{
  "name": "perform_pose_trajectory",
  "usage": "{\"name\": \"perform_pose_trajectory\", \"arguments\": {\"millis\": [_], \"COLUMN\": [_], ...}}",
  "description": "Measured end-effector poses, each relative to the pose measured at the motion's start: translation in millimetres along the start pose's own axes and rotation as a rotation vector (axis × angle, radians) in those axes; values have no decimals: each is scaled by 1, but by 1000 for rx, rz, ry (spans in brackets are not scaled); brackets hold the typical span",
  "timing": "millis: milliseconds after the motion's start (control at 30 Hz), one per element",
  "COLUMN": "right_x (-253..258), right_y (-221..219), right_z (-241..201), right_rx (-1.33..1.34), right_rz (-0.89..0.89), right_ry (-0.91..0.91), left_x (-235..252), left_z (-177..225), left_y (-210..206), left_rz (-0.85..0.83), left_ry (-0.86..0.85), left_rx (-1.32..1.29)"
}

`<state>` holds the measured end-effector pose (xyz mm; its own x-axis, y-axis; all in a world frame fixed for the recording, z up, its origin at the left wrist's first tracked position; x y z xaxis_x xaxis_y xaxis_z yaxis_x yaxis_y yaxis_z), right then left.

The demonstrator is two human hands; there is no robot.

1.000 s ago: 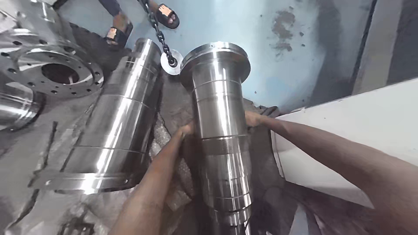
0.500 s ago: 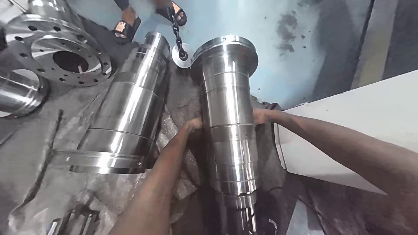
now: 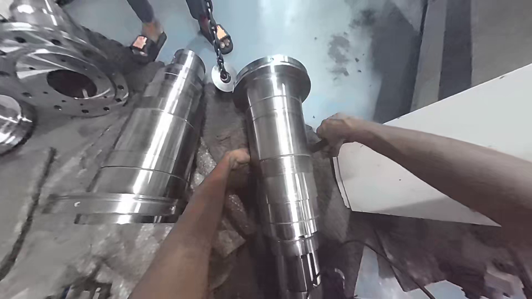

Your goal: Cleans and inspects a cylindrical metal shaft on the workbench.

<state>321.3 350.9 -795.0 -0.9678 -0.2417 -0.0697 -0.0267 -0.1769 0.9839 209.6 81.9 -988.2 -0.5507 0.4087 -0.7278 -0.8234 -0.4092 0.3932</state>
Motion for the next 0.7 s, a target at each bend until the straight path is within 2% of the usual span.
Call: {"name": "perform_pose_trajectory", "arguments": {"millis": [67,133,333,433,567,633,700], "right_x": [34,43,22,19,18,20,16], "right_y": [-28,-24,28,56,85,90,88], "right_z": [27,37,-10,-19,-14,-8,-7], "right_rx": [-142,-170,-224,-244,-226,7,473], "right_rz": [-453,-631,-569,-518,-444,-437,-414], "right_ry": [-39,-79,-209,-268,-272,-208,-183], "left_x": [0,-7,-34,-47,-53,-58,-71], "left_z": [-2,2,25,36,37,43,55], "left_y": [0,2,11,13,23,41,55], "left_rz": [-12,-33,-75,-51,-46,-13,21], "left_ry": [2,-1,108,115,148,151,132], "left_rx": [-72,-65,399,681,678,689,724]}}
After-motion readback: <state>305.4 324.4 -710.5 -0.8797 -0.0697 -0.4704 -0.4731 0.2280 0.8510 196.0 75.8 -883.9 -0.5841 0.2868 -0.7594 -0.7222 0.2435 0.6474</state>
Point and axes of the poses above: each hand's wrist, its own x-axis towards the middle knuckle, its own y-axis out of the back of the hand, z = x × y, the point moved 4 cm from there along x, towards the middle knuckle, and after that the axes turned 2 degrees about z, right-handed, at the moved point
